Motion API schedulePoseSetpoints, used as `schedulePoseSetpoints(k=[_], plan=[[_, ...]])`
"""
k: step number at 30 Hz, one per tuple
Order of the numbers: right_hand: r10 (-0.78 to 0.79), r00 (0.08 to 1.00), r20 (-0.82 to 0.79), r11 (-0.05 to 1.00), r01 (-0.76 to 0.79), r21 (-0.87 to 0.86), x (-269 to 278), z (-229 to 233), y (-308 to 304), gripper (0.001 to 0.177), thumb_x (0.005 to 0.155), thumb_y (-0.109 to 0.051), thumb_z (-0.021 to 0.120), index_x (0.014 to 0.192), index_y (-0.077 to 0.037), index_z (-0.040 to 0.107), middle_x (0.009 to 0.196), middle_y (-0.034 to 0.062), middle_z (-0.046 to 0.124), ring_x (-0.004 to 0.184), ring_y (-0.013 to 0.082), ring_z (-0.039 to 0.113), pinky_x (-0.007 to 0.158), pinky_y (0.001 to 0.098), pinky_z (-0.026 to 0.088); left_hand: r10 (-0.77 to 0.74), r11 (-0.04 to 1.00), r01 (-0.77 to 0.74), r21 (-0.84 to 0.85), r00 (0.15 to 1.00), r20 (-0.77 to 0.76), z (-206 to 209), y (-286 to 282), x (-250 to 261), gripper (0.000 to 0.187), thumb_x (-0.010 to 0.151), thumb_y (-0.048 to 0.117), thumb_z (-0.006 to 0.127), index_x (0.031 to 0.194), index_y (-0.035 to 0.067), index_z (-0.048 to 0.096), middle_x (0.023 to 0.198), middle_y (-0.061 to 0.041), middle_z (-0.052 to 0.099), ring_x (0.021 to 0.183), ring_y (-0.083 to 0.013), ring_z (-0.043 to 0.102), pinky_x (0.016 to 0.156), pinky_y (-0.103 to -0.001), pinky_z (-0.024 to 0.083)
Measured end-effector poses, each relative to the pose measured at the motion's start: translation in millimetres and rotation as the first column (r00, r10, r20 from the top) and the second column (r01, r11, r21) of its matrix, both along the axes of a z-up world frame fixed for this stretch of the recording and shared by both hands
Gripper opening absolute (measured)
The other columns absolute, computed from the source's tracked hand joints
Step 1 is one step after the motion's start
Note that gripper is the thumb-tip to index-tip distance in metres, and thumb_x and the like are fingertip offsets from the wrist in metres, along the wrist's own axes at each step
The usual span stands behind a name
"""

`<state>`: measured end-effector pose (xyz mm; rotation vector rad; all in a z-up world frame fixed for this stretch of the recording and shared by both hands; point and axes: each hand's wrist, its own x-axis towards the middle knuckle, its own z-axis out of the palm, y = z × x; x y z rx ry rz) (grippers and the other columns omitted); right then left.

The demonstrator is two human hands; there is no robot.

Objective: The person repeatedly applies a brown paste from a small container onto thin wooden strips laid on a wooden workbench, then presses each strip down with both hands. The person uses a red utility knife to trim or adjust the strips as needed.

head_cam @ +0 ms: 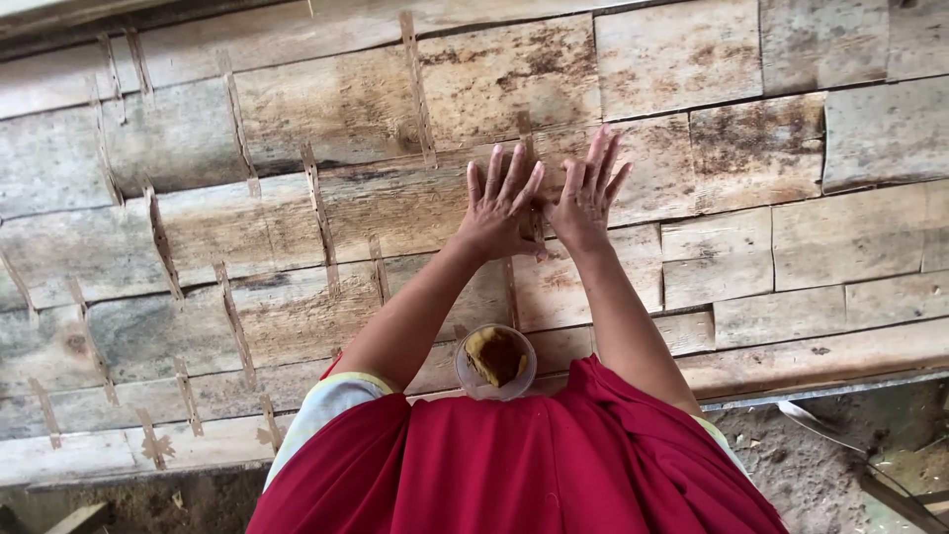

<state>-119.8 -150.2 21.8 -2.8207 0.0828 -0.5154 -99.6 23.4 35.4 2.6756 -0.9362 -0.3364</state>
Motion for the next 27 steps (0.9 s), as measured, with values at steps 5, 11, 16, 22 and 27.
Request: schedulePoseSetpoints(k=[5, 11, 16, 22, 27], plan=[[0.014, 0.996, -0.089, 1.0, -0.016, -0.011, -24.5, 3.1, -4.9, 0.07, 0.083, -0.066, 0.082, 0.118, -0.013, 0.051, 0.171, 0.0242, 0.006, 0.156, 0.0491, 0.008, 0.116, 0.0764, 0.014, -0.009, 1.0, 0.01, 0.018, 0.999, -0.054, 8.9, -0.8, 2.1, 0.154, 0.048, 0.085, 0.082, 0.168, 0.024, 0.007, 0.173, -0.017, -0.004, 0.156, -0.048, -0.008, 0.119, -0.076, 0.003], [0.041, 0.988, -0.151, 0.999, -0.041, -0.001, -63.9, 6.1, -6.7, 0.084, 0.071, -0.074, 0.079, 0.119, -0.013, 0.049, 0.172, 0.0245, 0.003, 0.156, 0.0496, 0.003, 0.114, 0.0788, 0.012, -0.018, 0.998, 0.028, 0.057, 0.986, -0.167, 29.8, -0.8, 4.0, 0.148, 0.055, 0.084, 0.081, 0.168, 0.027, 0.005, 0.173, -0.015, -0.009, 0.155, -0.0476, -0.014, 0.12, -0.074, -0.003], [0.027, 0.995, -0.097, 0.999, -0.025, 0.025, -82.2, 17.8, 1.2, 0.075, 0.09, -0.081, 0.059, 0.115, -0.012, 0.048, 0.171, 0.0249, 0.008, 0.155, 0.0502, 0.008, 0.113, 0.0795, 0.015, -0.019, 1.0, 0.022, 0.009, 0.962, -0.272, 39.2, 2.8, 7.2, 0.131, 0.071, 0.093, 0.063, 0.168, 0.029, 0.003, 0.173, -0.012, -0.011, 0.155, -0.0453, -0.018, 0.12, -0.072, -0.009], [0.017, 0.998, -0.068, 0.999, -0.015, 0.028, -110.9, 3.7, 1.8, 0.084, 0.08, -0.089, 0.061, 0.115, -0.012, 0.054, 0.173, 0.0187, 0.009, 0.156, 0.0481, 0.01, 0.111, 0.0801, 0.019, -0.016, 1.0, 0.014, -0.009, 0.986, -0.166, 23.3, 1.5, 7.9, 0.078, 0.107, 0.063, 0.042, 0.168, 0.033, 0.003, 0.173, -0.009, -0.01, 0.154, -0.0441, -0.018, 0.121, -0.071, -0.006], [0.051, 0.995, 0.086, 0.986, -0.064, 0.154, -138.2, 14.5, -13.1, 0.042, 0.092, -0.055, 0.067, 0.11, -0.018, 0.057, 0.156, 0.0093, 0.048, 0.152, 0.0376, 0.033, 0.114, 0.0696, 0.026, 0.152, 0.958, -0.206, -0.202, 0.956, -0.252, 25.4, 2.5, 5.1, 0.068, 0.112, 0.041, 0.046, 0.168, 0.038, 0.007, 0.175, -0.001, -0.003, 0.154, -0.0335, -0.022, 0.117, -0.063, -0.018]])
